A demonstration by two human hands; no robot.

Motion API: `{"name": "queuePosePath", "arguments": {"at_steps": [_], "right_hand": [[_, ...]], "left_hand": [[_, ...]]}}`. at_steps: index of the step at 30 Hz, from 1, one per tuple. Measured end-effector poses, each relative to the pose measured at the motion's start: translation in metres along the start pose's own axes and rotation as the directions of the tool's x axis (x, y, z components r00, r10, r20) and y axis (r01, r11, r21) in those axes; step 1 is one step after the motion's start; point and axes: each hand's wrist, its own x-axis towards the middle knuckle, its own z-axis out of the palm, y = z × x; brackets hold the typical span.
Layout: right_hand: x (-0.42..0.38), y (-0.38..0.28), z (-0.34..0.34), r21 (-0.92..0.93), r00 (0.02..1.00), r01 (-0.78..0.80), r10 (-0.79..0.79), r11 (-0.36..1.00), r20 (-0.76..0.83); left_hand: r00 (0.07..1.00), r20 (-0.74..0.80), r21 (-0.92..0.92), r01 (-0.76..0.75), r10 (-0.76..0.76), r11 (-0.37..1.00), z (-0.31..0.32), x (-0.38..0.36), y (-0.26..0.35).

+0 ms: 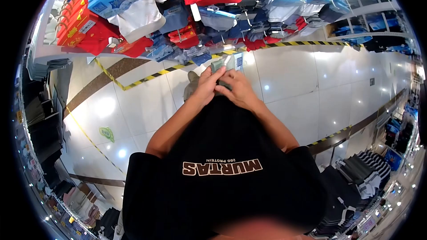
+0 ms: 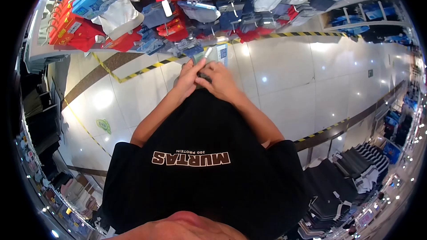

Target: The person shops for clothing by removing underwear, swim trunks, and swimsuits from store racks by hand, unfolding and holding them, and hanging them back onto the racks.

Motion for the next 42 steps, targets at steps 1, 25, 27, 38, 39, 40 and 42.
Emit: {"name": "queuePosePath", "arguments": {"at_steps": [1,25,27,38,39,40,42], "right_hand": [[-0.002,0.007,0.005,0.069,1.000,0.009,-0.008,0.998,-0.019],[0.038,0.118,-0.059,0.800,0.812,-0.056,0.493,0.598,-0.312],[0.064,0.110,-0.084,0.719,0.821,0.028,0.394,0.694,-0.413],[0.154,0.129,-0.137,0.514,0.905,-0.116,0.303,0.850,-0.297],[0.158,0.136,-0.134,0.522,0.903,-0.127,0.316,0.844,-0.291],[0.161,0.141,-0.132,0.523,0.893,-0.154,0.345,0.838,-0.289],[0.167,0.146,-0.129,0.577,0.891,-0.159,0.369,0.801,-0.266]], "left_hand": [[0.999,-0.024,0.082,-0.019,0.021,0.996,-0.001,0.003,-0.003],[0.997,-0.071,0.302,0.056,-0.036,0.952,-0.013,0.004,-0.014],[0.998,-0.055,0.306,0.058,-0.043,0.950,-0.010,-0.004,-0.010],[0.997,-0.005,0.290,0.074,-0.075,0.954,-0.021,0.008,0.015],[0.997,-0.017,0.284,0.078,-0.076,0.956,-0.023,0.013,0.019],[0.998,-0.010,0.277,0.064,-0.064,0.959,-0.024,0.018,0.023],[0.999,0.005,0.260,0.041,-0.044,0.965,-0.025,0.029,0.030]]}}
